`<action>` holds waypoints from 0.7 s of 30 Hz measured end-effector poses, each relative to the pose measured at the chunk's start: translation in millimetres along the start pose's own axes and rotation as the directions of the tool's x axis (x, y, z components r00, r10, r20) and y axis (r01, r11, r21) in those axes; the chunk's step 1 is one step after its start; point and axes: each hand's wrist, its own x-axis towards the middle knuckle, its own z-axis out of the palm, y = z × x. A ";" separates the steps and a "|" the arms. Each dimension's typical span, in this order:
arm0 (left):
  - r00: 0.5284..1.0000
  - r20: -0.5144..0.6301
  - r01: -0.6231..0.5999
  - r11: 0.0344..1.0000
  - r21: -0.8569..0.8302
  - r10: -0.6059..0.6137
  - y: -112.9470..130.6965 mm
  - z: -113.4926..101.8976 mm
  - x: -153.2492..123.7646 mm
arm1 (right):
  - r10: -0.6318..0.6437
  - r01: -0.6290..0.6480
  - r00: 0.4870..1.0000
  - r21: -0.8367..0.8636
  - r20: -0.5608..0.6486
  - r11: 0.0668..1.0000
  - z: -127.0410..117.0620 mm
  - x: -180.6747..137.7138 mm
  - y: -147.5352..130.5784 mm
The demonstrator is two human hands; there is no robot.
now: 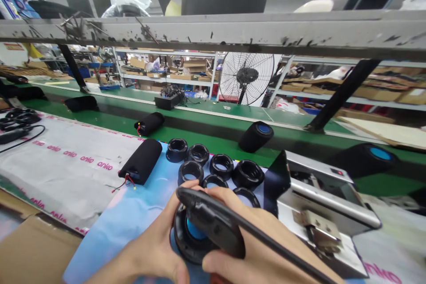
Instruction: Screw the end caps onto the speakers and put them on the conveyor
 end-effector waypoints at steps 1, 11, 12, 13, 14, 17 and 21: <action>0.999 -0.036 -0.006 1.000 0.001 0.006 -1.5 1.0 0.0 | 0.011 -0.011 1.000 -0.011 -0.012 1.000 -0.4 0.7 -0.2; 0.995 -0.096 0.000 0.986 -0.168 -0.016 0.4 20.8 -2.0 | -0.077 0.059 0.994 0.209 0.078 0.976 -15.8 20.7 -3.7; 0.996 -0.081 0.011 0.982 -0.191 -0.027 2.7 22.2 -2.6 | -0.080 0.054 0.992 0.247 0.095 0.968 -17.6 21.8 -4.7; 0.997 -0.075 0.015 0.981 -0.195 -0.030 4.8 23.3 -3.2 | -0.075 0.045 0.993 0.280 0.096 0.959 -18.9 22.4 -5.8; 0.997 -0.074 0.014 0.983 -0.181 -0.028 6.4 24.1 -3.7 | -0.063 0.031 0.994 0.308 0.093 0.951 -19.4 22.7 -6.7; 0.995 -0.103 0.004 0.994 -0.112 -0.016 7.2 24.6 -4.8 | -0.012 -0.020 0.996 0.348 0.091 0.937 -16.2 21.4 -7.5; 0.987 -0.161 -0.015 1.000 0.017 0.018 4.6 23.6 -5.2 | 0.062 -0.067 0.998 0.396 0.023 0.916 -8.8 8.4 7.1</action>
